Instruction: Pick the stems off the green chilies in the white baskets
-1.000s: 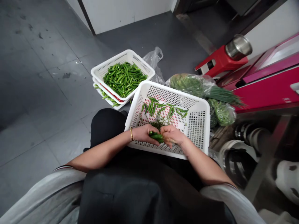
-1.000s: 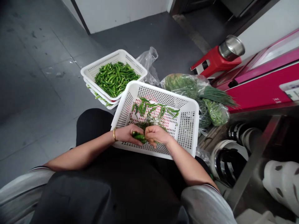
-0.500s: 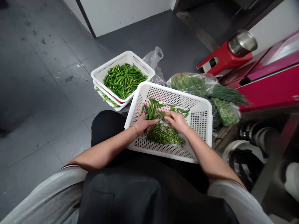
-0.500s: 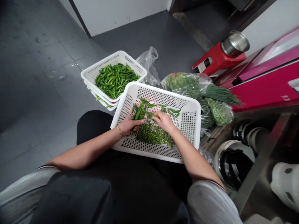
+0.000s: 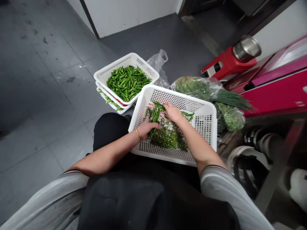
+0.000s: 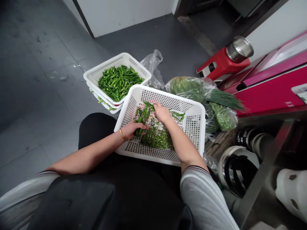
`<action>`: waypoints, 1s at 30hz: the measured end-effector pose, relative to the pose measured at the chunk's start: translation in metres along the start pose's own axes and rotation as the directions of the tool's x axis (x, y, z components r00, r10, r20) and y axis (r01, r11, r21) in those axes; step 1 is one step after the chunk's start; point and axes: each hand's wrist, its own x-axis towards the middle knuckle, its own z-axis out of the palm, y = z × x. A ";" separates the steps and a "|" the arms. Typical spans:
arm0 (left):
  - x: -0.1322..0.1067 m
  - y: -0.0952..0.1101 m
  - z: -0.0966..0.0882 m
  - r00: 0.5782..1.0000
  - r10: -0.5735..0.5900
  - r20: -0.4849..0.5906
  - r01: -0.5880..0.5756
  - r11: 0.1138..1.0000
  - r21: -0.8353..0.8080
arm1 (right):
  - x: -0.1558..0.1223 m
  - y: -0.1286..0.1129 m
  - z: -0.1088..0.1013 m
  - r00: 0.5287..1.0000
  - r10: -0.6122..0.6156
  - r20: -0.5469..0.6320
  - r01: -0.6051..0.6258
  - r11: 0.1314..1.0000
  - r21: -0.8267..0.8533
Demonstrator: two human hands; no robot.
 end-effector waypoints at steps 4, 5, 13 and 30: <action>0.005 -0.003 -0.003 0.997 -0.078 0.028 0.078 0.997 0.002 | 0.005 -0.001 0.024 0.995 0.092 0.037 -0.095 0.993 0.076; 0.007 -0.004 -0.003 0.998 -0.066 0.002 0.066 0.998 -0.002 | -0.003 -0.001 0.028 0.993 0.111 0.044 -0.117 0.981 0.155; 0.012 -0.017 0.011 0.984 0.170 -0.053 -0.172 0.984 -0.048 | -0.095 -0.050 0.008 0.961 0.179 -0.209 0.060 0.604 0.795; -0.010 -0.016 0.017 0.948 0.276 0.156 -0.286 0.957 0.044 | -0.119 -0.052 -0.009 0.973 0.204 0.109 -0.052 -0.265 0.963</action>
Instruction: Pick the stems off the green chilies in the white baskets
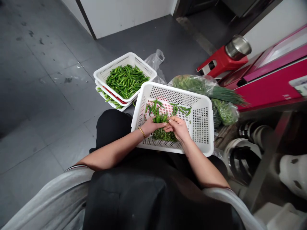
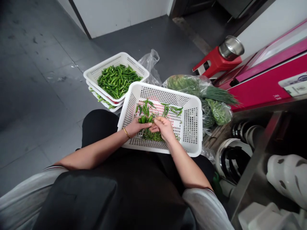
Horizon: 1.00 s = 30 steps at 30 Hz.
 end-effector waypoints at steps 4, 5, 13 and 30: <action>-0.002 0.003 -0.001 0.998 -0.015 0.067 0.016 1.000 -0.017 | -0.005 -0.011 -0.006 0.997 0.004 0.073 -0.001 0.999 -0.034; -0.003 0.006 -0.002 0.996 -0.030 0.087 0.029 1.000 0.012 | -0.008 -0.015 -0.007 0.995 -0.012 0.102 0.020 0.997 -0.077; -0.014 0.016 -0.002 0.966 -0.245 0.077 0.225 0.952 0.210 | -0.021 -0.012 -0.007 0.918 -0.370 0.141 0.330 0.517 -0.790; -0.022 0.003 -0.004 0.856 -0.406 0.321 0.421 0.907 0.024 | -0.027 -0.009 -0.008 0.878 -0.393 0.273 0.439 0.437 -0.785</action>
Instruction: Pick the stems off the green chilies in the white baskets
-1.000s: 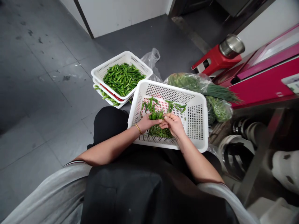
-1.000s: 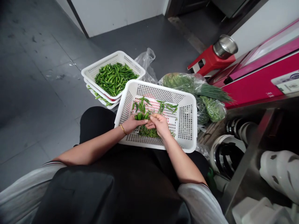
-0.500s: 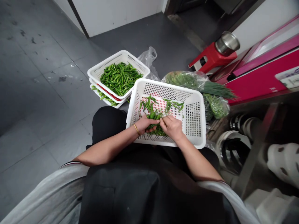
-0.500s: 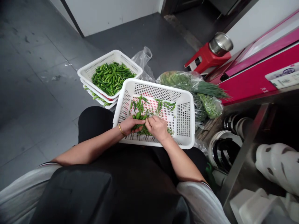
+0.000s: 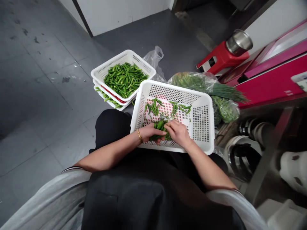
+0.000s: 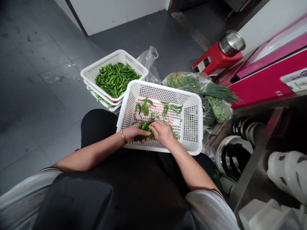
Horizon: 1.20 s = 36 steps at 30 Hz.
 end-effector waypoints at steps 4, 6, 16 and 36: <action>0.004 -0.002 0.002 0.990 -0.011 -0.140 0.007 0.999 -0.034 | 0.024 0.026 -0.002 0.995 0.090 0.050 -0.063 0.917 -0.393; 0.003 0.003 -0.002 0.964 0.056 -0.259 -0.064 0.998 -0.025 | 0.050 0.049 0.006 0.955 0.275 0.111 -0.193 0.861 -0.470; 0.013 0.038 -0.027 0.700 0.400 -0.592 -0.364 0.913 0.186 | 0.095 0.050 0.045 0.977 0.201 0.066 -0.174 0.942 -0.286; -0.002 0.020 -0.024 0.863 0.262 -0.432 -0.369 0.911 -0.186 | 0.106 0.052 0.019 0.909 0.320 0.267 -0.115 0.807 -0.579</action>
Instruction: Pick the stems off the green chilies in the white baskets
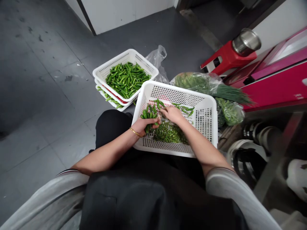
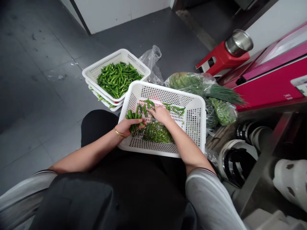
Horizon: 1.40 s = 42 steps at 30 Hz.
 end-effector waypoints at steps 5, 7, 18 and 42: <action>0.005 0.002 0.004 0.986 0.052 -0.160 -0.044 0.997 0.056 | 0.030 -0.014 0.014 0.996 0.070 -0.064 -0.073 0.996 -0.060; 0.007 0.000 0.005 0.980 0.049 -0.192 -0.041 0.998 0.043 | 0.005 -0.011 0.008 0.998 -0.016 -0.069 0.017 1.000 0.010; -0.011 -0.016 0.014 0.914 0.374 0.156 -0.404 0.817 0.412 | -0.063 -0.006 0.011 0.863 -0.240 0.445 0.055 0.919 0.390; -0.002 -0.019 0.015 0.997 -0.081 -0.003 0.081 0.995 0.052 | -0.059 -0.014 0.006 0.914 -0.132 -0.384 0.306 0.846 0.437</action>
